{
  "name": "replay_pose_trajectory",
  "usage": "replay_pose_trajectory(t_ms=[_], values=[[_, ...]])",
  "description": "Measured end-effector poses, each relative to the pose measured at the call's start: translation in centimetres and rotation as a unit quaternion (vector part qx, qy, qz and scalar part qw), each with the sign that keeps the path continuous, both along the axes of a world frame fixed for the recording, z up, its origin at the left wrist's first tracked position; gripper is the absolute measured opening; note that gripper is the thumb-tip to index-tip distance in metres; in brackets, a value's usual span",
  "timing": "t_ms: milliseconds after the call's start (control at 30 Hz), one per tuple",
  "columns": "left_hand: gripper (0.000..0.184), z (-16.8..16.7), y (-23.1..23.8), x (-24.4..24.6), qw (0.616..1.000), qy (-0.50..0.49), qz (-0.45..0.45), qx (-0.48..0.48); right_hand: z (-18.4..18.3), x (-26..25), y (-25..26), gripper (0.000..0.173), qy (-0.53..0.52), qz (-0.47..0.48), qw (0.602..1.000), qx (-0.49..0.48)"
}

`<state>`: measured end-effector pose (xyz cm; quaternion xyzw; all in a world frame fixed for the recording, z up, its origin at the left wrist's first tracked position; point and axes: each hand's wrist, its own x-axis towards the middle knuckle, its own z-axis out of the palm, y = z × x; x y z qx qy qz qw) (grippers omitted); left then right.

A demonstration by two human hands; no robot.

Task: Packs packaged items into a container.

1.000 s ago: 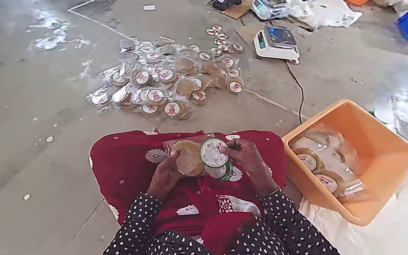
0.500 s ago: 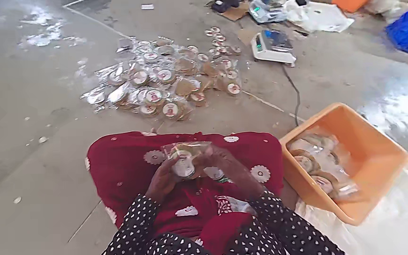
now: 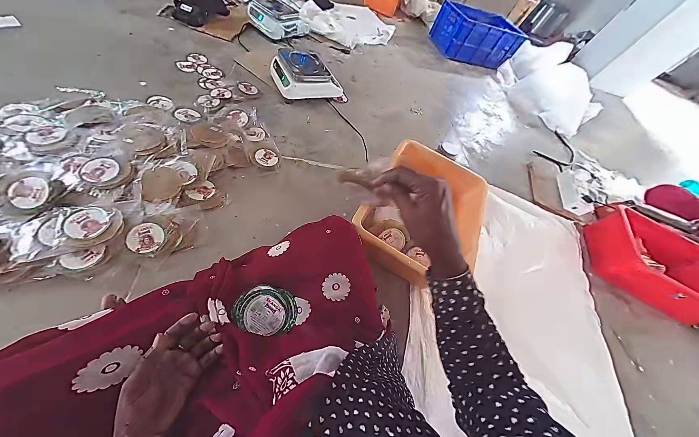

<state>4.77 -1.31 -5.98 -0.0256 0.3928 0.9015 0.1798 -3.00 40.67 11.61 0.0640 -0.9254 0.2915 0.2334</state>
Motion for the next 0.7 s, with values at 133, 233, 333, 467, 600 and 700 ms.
replay_pose_trajectory(t_ms=[133,233,333,467,600,700], values=[[0.047,0.1,0.3,0.0,1.000,-0.010,0.013,-0.022,-2.5,0.6,7.7,0.022,-0.077,-0.122,0.985,0.097],[0.045,0.4,0.5,0.3,0.998,-0.026,0.028,-0.043,-5.3,1.6,10.6,0.018,-0.158,-0.134,0.968,0.138],[0.041,0.6,0.3,0.1,0.999,-0.039,0.028,-0.021,-6.8,1.6,9.9,0.015,-0.192,-0.113,0.971,0.083],[0.039,0.4,0.4,-0.2,0.999,-0.044,0.026,0.015,-6.6,-3.0,3.5,0.018,-0.138,-0.022,0.990,0.011],[0.038,0.0,0.5,-0.7,0.997,-0.055,0.026,0.040,-9.5,-11.7,-8.8,0.018,-0.167,0.158,0.972,-0.045],[0.040,-0.6,0.3,-0.9,0.997,-0.050,0.014,0.058,-14.1,-17.6,-18.8,0.024,-0.295,0.210,0.926,-0.101]])
